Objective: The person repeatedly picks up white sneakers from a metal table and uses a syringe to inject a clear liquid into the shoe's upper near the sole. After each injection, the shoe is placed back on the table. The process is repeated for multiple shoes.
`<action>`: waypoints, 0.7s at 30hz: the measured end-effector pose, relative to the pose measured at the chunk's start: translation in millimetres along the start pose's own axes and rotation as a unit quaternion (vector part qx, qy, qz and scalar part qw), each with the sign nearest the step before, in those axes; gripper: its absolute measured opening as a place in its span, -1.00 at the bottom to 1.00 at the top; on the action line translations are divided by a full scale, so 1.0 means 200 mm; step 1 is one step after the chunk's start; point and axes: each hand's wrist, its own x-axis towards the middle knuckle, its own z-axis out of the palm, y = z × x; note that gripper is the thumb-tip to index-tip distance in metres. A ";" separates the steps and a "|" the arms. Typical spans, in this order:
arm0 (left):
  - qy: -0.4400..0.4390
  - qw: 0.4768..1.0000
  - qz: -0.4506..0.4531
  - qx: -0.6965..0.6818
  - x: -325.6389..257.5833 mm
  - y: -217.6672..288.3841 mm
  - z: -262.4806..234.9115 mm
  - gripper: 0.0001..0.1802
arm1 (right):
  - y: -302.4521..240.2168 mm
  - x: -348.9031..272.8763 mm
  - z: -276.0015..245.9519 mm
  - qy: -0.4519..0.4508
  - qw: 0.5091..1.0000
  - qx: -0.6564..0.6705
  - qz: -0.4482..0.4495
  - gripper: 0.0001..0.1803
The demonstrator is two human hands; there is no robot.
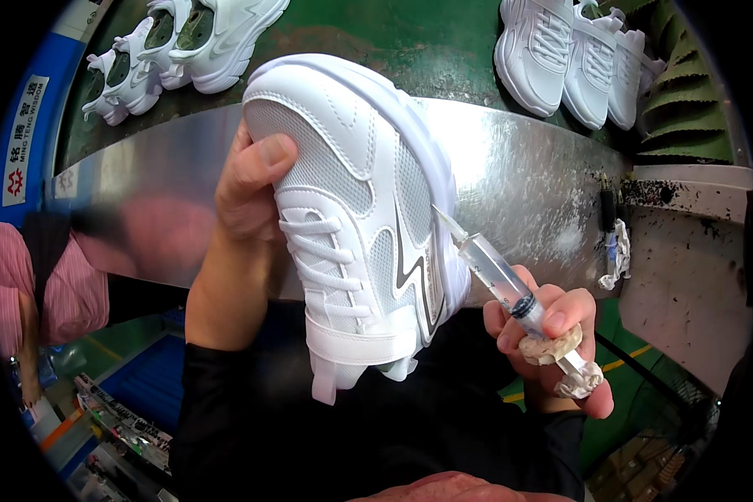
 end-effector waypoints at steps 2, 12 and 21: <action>-0.003 1.000 -0.003 -0.004 0.01 0.00 -0.01 -0.53 | 0.02 -0.02 0.00 0.007 1.000 0.005 -0.008 -0.04; 0.009 0.999 -0.013 -0.042 0.03 -0.03 -0.03 -0.52 | 0.06 -0.09 -0.03 0.012 1.000 0.023 -0.002 0.01; 0.070 0.997 -0.011 -0.022 0.07 -0.05 -0.14 -0.52 | 0.05 -0.28 0.01 0.051 0.998 0.013 0.027 0.00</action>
